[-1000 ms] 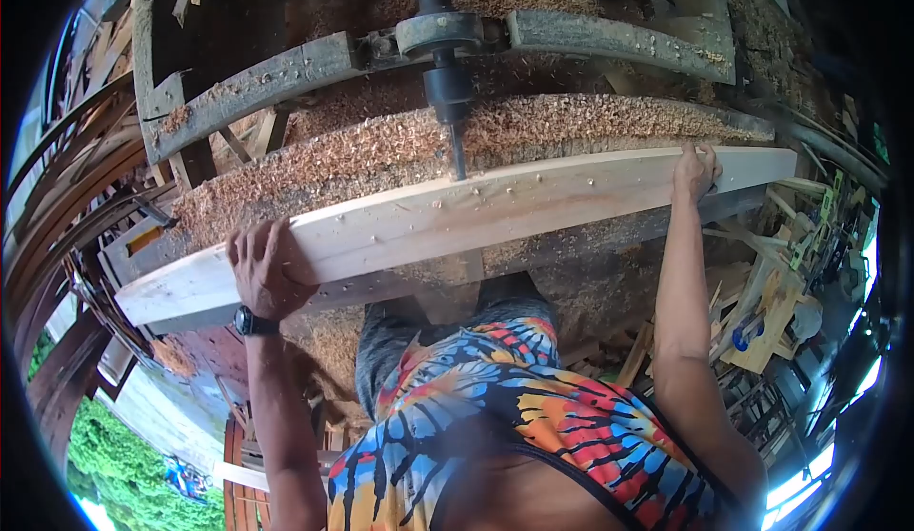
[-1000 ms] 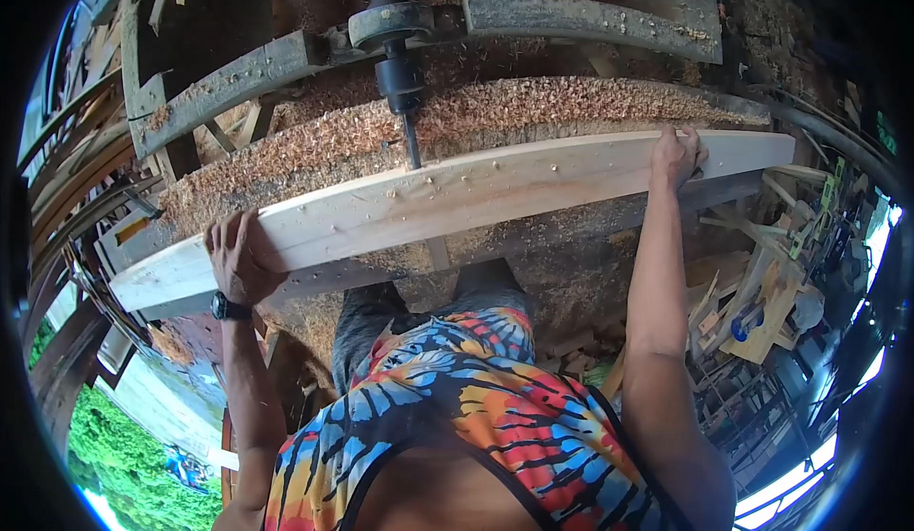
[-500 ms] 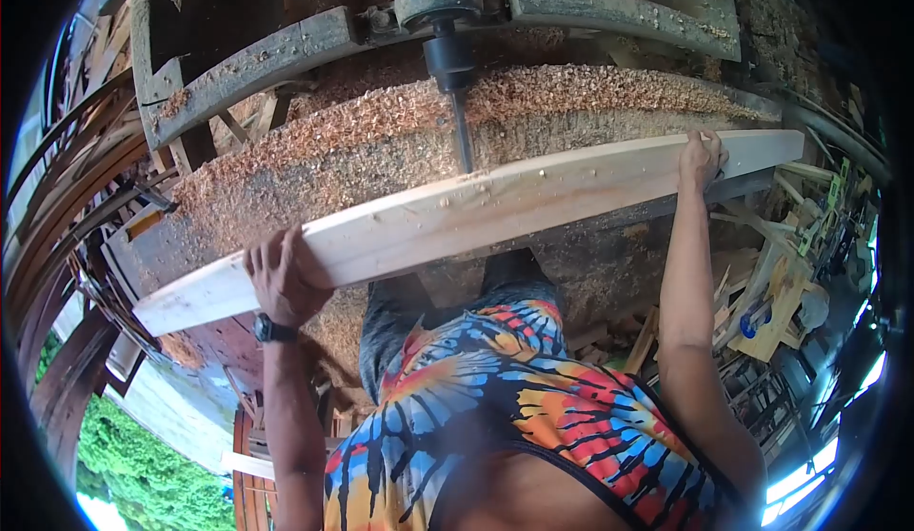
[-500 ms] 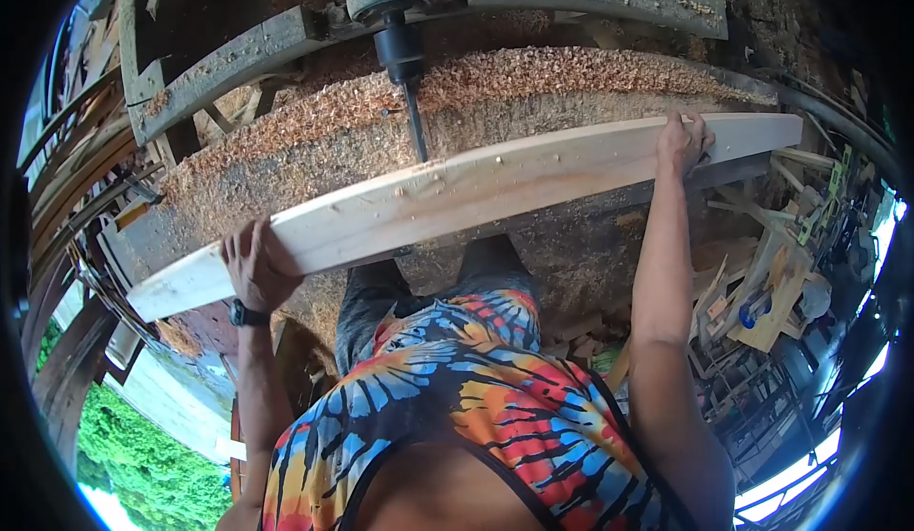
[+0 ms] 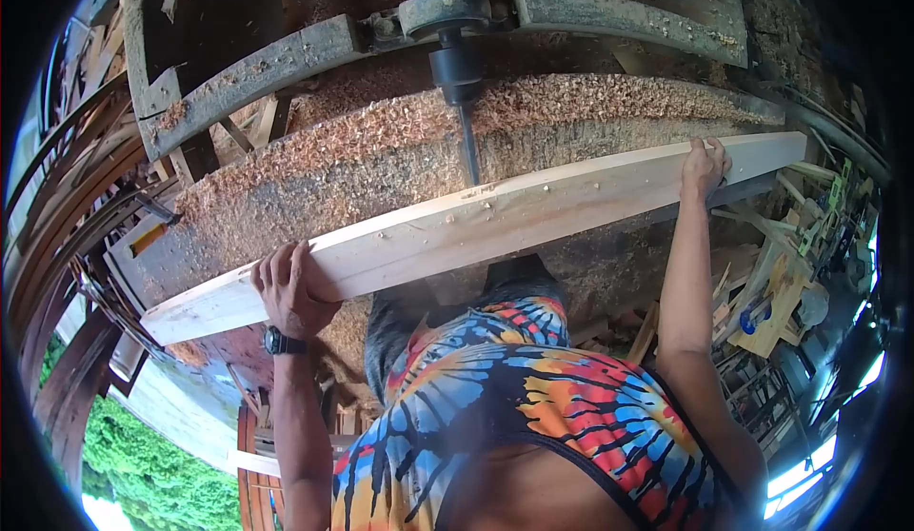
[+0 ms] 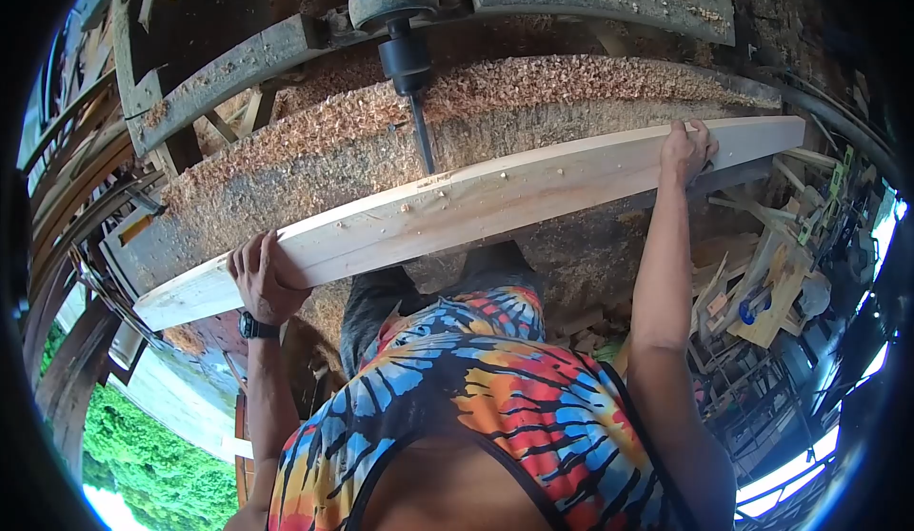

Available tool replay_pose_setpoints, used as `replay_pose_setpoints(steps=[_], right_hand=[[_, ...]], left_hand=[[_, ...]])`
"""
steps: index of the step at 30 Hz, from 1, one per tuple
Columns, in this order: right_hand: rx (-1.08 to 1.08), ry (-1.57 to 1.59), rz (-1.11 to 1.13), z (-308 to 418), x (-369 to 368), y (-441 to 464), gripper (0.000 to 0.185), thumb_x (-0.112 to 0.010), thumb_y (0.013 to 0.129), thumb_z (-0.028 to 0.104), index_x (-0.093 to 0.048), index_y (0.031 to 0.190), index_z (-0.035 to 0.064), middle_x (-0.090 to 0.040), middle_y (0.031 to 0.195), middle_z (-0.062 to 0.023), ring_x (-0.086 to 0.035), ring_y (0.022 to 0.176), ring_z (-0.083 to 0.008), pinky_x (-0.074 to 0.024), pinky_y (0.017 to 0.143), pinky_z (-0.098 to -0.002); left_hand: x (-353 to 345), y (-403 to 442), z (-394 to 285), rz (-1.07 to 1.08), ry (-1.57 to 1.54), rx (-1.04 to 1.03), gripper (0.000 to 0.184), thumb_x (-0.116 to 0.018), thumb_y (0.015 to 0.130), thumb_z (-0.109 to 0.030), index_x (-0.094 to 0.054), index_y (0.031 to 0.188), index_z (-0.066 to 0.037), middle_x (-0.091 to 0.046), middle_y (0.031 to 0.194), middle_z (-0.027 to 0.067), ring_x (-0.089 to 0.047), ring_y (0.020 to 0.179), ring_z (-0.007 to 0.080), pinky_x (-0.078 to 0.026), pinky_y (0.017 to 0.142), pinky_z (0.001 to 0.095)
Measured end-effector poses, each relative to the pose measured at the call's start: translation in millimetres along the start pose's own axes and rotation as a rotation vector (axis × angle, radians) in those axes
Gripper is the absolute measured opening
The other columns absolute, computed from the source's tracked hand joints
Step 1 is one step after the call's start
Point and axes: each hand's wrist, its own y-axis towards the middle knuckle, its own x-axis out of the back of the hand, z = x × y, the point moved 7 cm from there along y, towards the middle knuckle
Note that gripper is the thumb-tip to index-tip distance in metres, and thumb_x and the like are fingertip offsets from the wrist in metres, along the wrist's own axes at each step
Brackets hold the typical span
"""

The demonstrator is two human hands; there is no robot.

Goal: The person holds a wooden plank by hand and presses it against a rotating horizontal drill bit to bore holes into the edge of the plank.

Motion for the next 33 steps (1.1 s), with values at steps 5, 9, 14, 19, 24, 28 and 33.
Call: replay_pose_setpoints(steps=[5,9,14,19,24,28,33], right_hand=[[-0.029,-0.025,0.016,9.4,2.8,3.4,0.053,-0.074,0.089,0.044,-0.068,0.134,0.0169,-0.052,0.149,-0.0186,-0.051,0.14,-0.038,-0.0374,0.118,-0.0474],[-0.074,0.059,0.032,13.7,-5.4,15.4,0.057,-0.073,0.089,0.048,-0.068,0.136,0.0175,-0.052,0.151,-0.0186,-0.048,0.143,-0.0362,-0.0331,0.12,-0.0504],[-0.094,0.017,0.075,35.4,-8.0,30.6,0.052,-0.067,0.096,0.051,-0.068,0.134,0.0155,-0.052,0.151,-0.0182,-0.033,0.15,-0.0308,-0.0192,0.124,-0.0584],[-0.147,0.098,0.066,39.5,2.5,16.6,0.055,-0.071,0.091,0.05,-0.069,0.135,0.0179,-0.054,0.149,-0.0196,-0.042,0.147,-0.0348,-0.0263,0.123,-0.0523],[0.032,-0.006,0.065,-2.3,-22.1,20.5,0.048,-0.07,0.094,0.05,-0.068,0.133,0.0204,-0.05,0.151,-0.0111,-0.044,0.145,-0.028,-0.0208,0.125,-0.0512],[-0.078,0.044,0.04,11.0,0.2,-2.1,0.049,-0.071,0.094,0.049,-0.068,0.133,0.0209,-0.05,0.151,-0.0112,-0.041,0.148,-0.0256,-0.0189,0.125,-0.052],[-0.105,0.061,0.056,8.7,-5.2,4.1,0.049,-0.071,0.094,0.048,-0.067,0.134,0.0214,-0.049,0.153,-0.0107,-0.042,0.147,-0.0261,-0.0181,0.125,-0.0528]], left_hand=[[4.4,14.2,2.6,-0.011,0.004,-0.014,0.096,-0.091,0.056,-0.022,-0.06,0.146,-0.013,-0.065,0.134,0.012,-0.061,0.123,0.034,-0.038,0.113,0.0535],[9.5,42.5,16.1,-0.013,-0.002,-0.05,0.102,-0.093,0.052,-0.022,-0.06,0.148,-0.014,-0.065,0.135,0.0122,-0.06,0.125,0.0351,-0.038,0.113,0.054],[20.3,96.3,22.9,0.041,0.047,-0.124,0.104,-0.096,0.052,-0.026,-0.059,0.148,-0.014,-0.064,0.135,0.0135,-0.06,0.126,0.0368,-0.039,0.113,0.0544],[22.7,87.8,16.9,-0.007,0.04,-0.085,0.099,-0.095,0.052,-0.022,-0.061,0.145,-0.012,-0.065,0.133,0.0144,-0.061,0.122,0.0378,-0.041,0.111,0.0543],[3.7,26.3,11.6,0.003,0.017,-0.028,0.098,-0.089,0.052,-0.015,-0.061,0.145,-0.014,-0.063,0.135,0.0129,-0.059,0.123,0.0366,-0.042,0.11,0.0547],[5.7,18.7,7.8,0.015,0.014,-0.012,0.097,-0.09,0.051,-0.016,-0.061,0.144,-0.014,-0.064,0.136,0.0135,-0.059,0.121,0.0369,-0.041,0.11,0.0541],[7.5,21.2,11.2,0.008,0.006,-0.027,0.1,-0.093,0.05,-0.018,-0.061,0.144,-0.013,-0.064,0.136,0.014,-0.06,0.121,0.0373,-0.04,0.111,0.0549]])
